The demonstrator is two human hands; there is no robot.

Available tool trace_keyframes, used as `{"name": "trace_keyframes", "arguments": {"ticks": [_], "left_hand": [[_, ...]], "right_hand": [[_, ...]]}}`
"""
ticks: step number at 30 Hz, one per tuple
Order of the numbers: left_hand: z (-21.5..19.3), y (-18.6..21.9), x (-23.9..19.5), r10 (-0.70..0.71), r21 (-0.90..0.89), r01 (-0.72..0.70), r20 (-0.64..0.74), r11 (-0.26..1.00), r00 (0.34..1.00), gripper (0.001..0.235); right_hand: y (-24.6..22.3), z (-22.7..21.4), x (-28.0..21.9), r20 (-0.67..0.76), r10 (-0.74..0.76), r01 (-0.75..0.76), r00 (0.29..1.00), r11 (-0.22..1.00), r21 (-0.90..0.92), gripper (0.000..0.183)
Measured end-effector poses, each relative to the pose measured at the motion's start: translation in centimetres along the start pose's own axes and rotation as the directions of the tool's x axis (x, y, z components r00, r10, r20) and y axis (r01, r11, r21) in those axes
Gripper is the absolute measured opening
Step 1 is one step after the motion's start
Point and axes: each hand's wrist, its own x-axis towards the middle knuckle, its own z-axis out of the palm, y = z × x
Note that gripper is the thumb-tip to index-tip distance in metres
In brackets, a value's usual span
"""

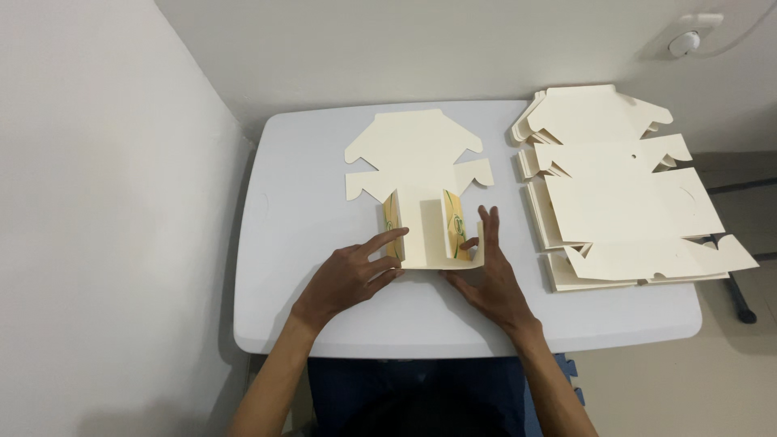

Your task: The person assembles a flat, pre-cut cardboard piece into a rectangular box by folding the side flaps and tucking the tabs into slots. They then fold the top flaps inward to close the box, which features a green and yellow logo.

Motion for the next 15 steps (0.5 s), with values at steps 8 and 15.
{"name": "trace_keyframes", "arguments": {"ticks": [8, 15], "left_hand": [[-1.6, -0.1, 0.7, 0.038, -0.006, -0.038, -0.017, 0.999, 0.999, 0.037], [-2.6, 0.9, 1.2, -0.037, 0.088, 0.031, 0.065, 0.996, 0.997, 0.028]], "right_hand": [[-0.7, -1.9, 1.4, 0.115, 0.061, -0.028, 0.992, 0.963, -0.267, 0.072], [3.0, -1.3, 1.7, 0.175, 0.022, 0.039, 0.984, 0.94, -0.338, 0.036]]}}
